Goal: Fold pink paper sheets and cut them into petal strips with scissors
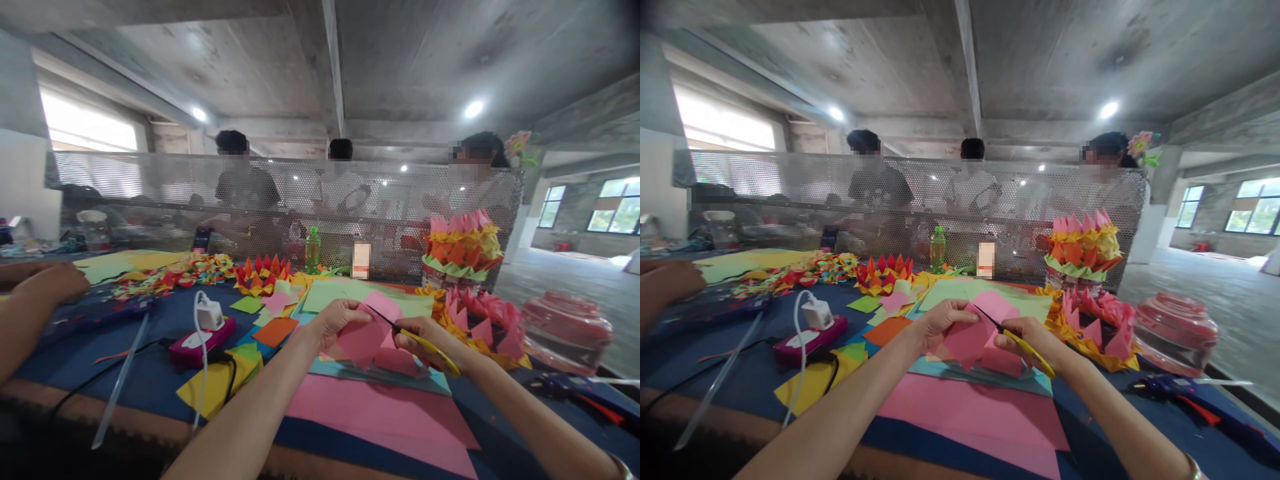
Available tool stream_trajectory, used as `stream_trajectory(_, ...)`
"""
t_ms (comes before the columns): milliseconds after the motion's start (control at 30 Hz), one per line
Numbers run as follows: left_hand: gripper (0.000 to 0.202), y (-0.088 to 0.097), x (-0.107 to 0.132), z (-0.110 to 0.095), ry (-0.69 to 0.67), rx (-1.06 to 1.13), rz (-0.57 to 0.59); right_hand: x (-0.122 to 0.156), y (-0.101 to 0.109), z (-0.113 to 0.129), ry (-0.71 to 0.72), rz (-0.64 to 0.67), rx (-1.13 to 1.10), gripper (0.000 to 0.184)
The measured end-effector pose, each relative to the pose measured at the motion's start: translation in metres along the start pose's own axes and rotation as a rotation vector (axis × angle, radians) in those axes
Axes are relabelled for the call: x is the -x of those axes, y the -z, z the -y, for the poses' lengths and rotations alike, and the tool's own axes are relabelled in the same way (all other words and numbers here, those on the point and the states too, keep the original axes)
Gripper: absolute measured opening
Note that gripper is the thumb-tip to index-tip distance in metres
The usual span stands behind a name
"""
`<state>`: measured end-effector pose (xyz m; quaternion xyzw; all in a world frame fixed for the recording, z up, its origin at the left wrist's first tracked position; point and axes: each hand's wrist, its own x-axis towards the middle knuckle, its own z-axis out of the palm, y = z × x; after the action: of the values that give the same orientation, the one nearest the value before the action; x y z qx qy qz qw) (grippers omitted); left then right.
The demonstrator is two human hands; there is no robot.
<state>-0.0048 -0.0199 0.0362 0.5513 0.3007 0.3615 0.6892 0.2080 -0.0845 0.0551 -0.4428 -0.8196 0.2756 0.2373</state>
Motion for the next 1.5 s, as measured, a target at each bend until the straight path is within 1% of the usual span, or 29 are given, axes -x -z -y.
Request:
stream_trajectory(133,0.034,-0.001,0.000,0.000,-0.001,0.012,-0.013,-0.002,-0.001,-0.003,-0.012,-0.009,-0.013,0.049)
stream_trajectory(333,0.034,0.001,-0.002,0.001,-0.004,0.014,-0.009,-0.007,-0.003,-0.017,-0.045,-0.043,0.001,0.046)
stream_trajectory(467,0.033,0.002,-0.001,0.000,-0.007,0.023,0.015,-0.006,-0.003,-0.022,0.020,-0.029,-0.001,0.043)
stream_trajectory(567,0.031,0.003,-0.001,0.000,-0.009,0.019,0.011,-0.005,-0.004,-0.021,0.073,-0.034,0.024,0.044)
stream_trajectory(667,0.030,0.004,-0.002,0.000,-0.002,0.016,0.013,-0.005,-0.004,-0.018,0.091,-0.014,0.028,0.044)
stream_trajectory(867,0.031,0.003,0.000,0.002,0.029,0.008,0.098,-0.005,-0.003,-0.017,0.126,-0.012,0.118,0.045)
stream_trajectory(1067,0.032,0.001,0.000,0.001,0.032,0.011,0.100,-0.006,-0.006,-0.024,0.101,-0.031,0.112,0.047)
stream_trajectory(1267,0.031,0.003,0.000,0.003,0.034,0.021,0.129,-0.006,-0.007,-0.023,0.070,-0.042,0.122,0.049)
stream_trajectory(1500,0.031,0.001,0.000,0.001,0.052,0.028,0.099,-0.007,-0.009,-0.029,0.041,-0.036,0.090,0.046)
